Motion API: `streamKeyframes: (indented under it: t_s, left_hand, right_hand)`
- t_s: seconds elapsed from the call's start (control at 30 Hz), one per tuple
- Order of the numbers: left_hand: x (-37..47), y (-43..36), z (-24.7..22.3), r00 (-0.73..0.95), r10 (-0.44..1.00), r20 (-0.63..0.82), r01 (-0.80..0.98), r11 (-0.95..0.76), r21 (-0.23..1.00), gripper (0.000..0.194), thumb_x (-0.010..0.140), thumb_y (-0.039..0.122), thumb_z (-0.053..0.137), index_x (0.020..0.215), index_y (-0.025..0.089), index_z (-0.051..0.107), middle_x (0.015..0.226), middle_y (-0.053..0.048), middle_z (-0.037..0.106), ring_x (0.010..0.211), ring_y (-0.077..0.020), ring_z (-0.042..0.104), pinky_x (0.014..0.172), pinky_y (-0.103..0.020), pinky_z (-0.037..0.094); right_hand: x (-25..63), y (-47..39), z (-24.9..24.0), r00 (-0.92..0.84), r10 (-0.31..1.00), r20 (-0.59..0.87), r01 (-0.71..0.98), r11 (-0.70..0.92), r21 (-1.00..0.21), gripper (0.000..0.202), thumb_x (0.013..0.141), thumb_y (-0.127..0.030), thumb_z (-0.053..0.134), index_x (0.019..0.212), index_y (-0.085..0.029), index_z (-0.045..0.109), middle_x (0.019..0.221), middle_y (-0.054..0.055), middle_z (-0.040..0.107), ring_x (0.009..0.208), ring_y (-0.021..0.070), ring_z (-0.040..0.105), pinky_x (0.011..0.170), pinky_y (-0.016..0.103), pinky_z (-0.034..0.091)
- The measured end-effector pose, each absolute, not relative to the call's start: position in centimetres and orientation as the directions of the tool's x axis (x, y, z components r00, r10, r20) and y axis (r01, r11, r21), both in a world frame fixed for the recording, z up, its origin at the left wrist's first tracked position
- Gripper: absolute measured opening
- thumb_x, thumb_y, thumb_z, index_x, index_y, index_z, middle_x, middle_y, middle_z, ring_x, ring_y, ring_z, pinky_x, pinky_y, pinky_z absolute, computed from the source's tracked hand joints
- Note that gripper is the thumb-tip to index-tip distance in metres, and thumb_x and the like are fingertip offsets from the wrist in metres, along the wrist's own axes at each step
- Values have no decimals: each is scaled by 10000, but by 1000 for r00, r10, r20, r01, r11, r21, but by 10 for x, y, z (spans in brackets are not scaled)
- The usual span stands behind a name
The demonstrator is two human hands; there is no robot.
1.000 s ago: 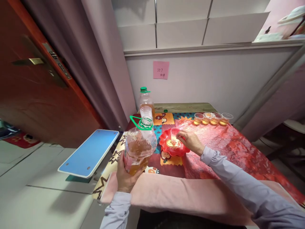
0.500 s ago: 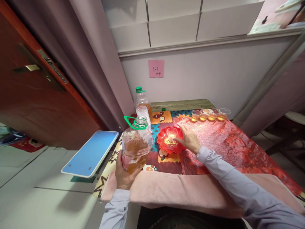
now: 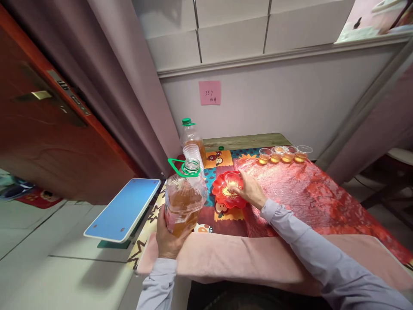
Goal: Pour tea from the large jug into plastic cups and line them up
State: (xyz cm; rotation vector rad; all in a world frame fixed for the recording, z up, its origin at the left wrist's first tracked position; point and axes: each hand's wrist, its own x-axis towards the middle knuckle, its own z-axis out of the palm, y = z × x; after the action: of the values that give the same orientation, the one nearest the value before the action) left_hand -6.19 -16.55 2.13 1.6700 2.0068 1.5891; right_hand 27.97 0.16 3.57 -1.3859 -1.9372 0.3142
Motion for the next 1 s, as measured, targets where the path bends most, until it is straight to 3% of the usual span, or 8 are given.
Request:
streamKeyframes:
  t_s: [0.2,0.4,0.53,0.67,0.77,0.83,0.93,1.0]
  left_hand:
    - [-64,-166,13,-349,759,549,705,-173,687,1166,745,506,934,1728,334,330,1687,-200,516,1522,-487,533,1205,-749,468]
    - [-54,-165,22,-272,722,636,792,-207,574,1105,781,539,908,1690,203,377,1628,-270,556,1492,-467,574,1195,-653,514]
    - [-47,-163,31,-215,726,654,836,-209,507,1093,792,564,894,1682,195,376,1639,-273,551,1533,-451,538,1226,-649,481]
    - [-42,-163,43,-254,765,592,806,-170,567,1143,707,634,936,1643,190,454,1649,-261,549,1564,-457,496,1269,-668,421]
    - [-45,-165,51,-370,770,520,607,-223,763,1120,569,743,965,1499,212,636,1625,-221,591,1564,-463,491,1311,-639,373]
    - [-50,-164,52,-541,717,439,370,-265,890,921,696,780,872,1412,227,702,1634,-187,591,1578,-424,483,1313,-587,388]
    - [-57,-157,45,-788,606,113,-60,-258,964,535,922,604,741,1292,218,740,1534,-151,677,1521,-346,566,1287,-526,435]
    - [-60,-149,36,-779,622,-86,-268,-205,941,369,929,470,741,1175,196,771,1348,-152,775,1403,-331,671,1235,-516,498]
  right_hand:
    - [260,-35,69,3,872,489,354,457,-816,999,886,-765,780,1656,-198,491,1596,249,608,1481,437,591,1220,664,482]
    - [198,-70,86,-183,925,332,-220,291,-931,825,903,-733,786,1576,-292,599,1622,173,602,1462,399,622,1184,619,539]
    - [180,-69,91,-190,938,291,-340,215,-915,797,889,-719,804,1537,-283,647,1564,149,661,1448,387,633,1211,606,523]
    - [188,-61,94,-146,958,248,-321,191,-928,760,897,-697,804,1538,-312,663,1564,102,673,1488,393,591,1201,590,548]
    - [195,-60,94,-134,961,243,-337,186,-923,725,899,-682,808,1522,-332,680,1581,82,663,1514,396,564,1167,570,584]
    - [196,-59,92,-148,958,244,-358,178,-917,717,898,-667,817,1518,-334,682,1586,80,659,1508,391,572,1155,558,594]
    - [195,-59,91,-188,952,241,-395,151,-906,747,903,-653,821,1550,-322,651,1565,94,676,1454,382,624,1147,565,597]
    - [195,-59,91,-213,950,230,-409,127,-904,770,910,-652,815,1576,-316,624,1548,103,688,1413,376,657,1156,580,587]
